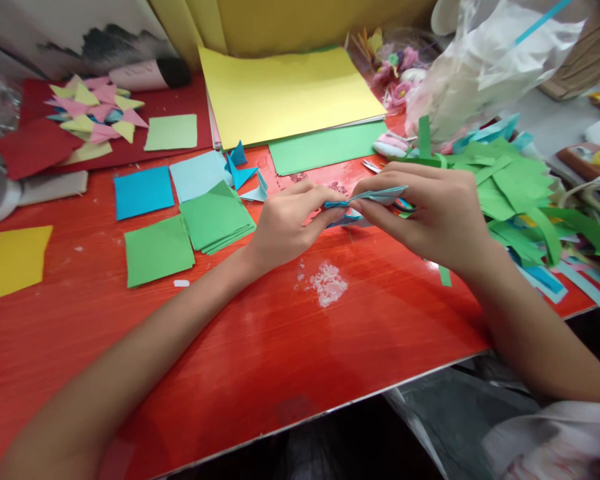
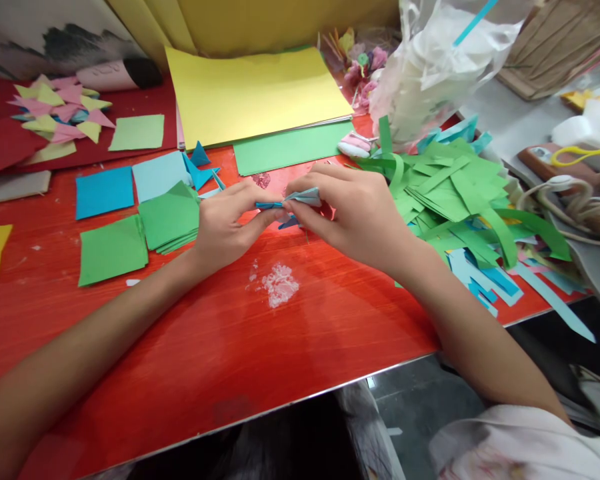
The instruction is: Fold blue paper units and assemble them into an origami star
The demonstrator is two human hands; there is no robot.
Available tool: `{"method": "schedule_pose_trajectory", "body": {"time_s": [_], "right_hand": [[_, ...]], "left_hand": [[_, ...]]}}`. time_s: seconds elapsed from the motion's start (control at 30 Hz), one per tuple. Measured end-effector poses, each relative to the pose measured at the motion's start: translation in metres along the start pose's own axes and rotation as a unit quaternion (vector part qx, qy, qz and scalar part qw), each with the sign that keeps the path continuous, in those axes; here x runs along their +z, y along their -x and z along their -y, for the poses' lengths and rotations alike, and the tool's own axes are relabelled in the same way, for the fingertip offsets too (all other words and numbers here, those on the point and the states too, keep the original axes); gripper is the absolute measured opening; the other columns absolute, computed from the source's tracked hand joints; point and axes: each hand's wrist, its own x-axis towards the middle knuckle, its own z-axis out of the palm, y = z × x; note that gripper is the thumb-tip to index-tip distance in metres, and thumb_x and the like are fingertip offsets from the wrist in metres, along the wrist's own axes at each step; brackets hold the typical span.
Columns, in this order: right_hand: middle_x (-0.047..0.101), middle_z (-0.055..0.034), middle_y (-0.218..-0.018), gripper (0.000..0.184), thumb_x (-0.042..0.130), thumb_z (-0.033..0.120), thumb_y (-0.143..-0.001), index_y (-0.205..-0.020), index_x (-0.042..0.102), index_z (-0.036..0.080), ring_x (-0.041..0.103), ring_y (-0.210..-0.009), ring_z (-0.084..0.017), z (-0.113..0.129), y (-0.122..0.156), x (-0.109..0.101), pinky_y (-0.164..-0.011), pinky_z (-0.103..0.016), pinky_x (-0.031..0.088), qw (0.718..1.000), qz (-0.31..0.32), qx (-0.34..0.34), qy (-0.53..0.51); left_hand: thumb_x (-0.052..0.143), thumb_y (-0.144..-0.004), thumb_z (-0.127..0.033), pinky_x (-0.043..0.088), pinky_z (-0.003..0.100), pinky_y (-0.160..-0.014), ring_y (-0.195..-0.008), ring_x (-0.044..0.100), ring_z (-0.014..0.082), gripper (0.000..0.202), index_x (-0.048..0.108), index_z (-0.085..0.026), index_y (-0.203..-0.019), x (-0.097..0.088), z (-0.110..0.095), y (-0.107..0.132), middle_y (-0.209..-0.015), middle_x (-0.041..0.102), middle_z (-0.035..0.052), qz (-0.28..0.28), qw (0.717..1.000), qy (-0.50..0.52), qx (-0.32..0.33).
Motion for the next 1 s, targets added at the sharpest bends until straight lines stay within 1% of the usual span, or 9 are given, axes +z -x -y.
{"method": "schedule_pose_trajectory", "body": {"time_s": [0.27, 0.43, 0.73, 1.0], "right_hand": [[0.062, 0.0, -0.067, 0.009, 0.056, 0.026, -0.084, -0.083, 0.065, 0.022, 0.053, -0.058, -0.012, -0.0006, -0.0013, -0.0012, -0.055, -0.027, 0.038, 0.997, 0.014, 0.036, -0.062], [0.064, 0.0, -0.067, 0.011, 0.058, 0.027, -0.083, -0.08, 0.066, 0.022, 0.051, -0.056, -0.011, -0.0015, -0.0021, -0.0018, -0.052, -0.027, 0.037, 0.994, 0.025, 0.056, -0.091], [0.063, -0.0002, -0.065, 0.012, 0.058, 0.027, -0.083, -0.081, 0.066, 0.018, 0.048, -0.053, -0.009, -0.0014, -0.0036, -0.0027, -0.05, -0.025, 0.034, 0.996, 0.022, 0.036, -0.083], [0.06, -0.0001, -0.067, 0.012, 0.053, 0.028, -0.086, -0.082, 0.063, 0.023, 0.053, -0.058, -0.012, 0.0008, -0.002, -0.0038, -0.054, -0.027, 0.039, 1.0, 0.006, 0.011, -0.021]], "left_hand": [[0.049, -0.089, -0.028, 0.048, 0.024, -0.067, -0.074, 0.06, 0.0102, 0.016, 0.064, -0.021, -0.091, -0.0009, -0.0015, -0.0002, -0.079, 0.066, 0.0009, 0.017, 1.0, -0.015, -0.003], [0.05, -0.089, -0.025, 0.048, 0.024, -0.066, -0.074, 0.06, 0.0103, 0.015, 0.064, -0.021, -0.09, -0.0008, -0.0007, -0.0005, -0.078, 0.066, 0.0007, 0.025, 1.0, -0.009, 0.01], [0.051, -0.088, -0.025, 0.048, 0.026, -0.069, -0.077, 0.06, 0.011, 0.015, 0.065, -0.022, -0.092, -0.0014, -0.0012, 0.0, -0.082, 0.067, 0.0005, 0.023, 1.0, -0.002, -0.005], [0.051, -0.088, -0.025, 0.048, 0.026, -0.068, -0.075, 0.06, 0.0106, 0.015, 0.065, -0.022, -0.091, -0.0011, -0.0017, -0.0008, -0.081, 0.068, 0.0001, 0.021, 1.0, 0.001, -0.007]]}}
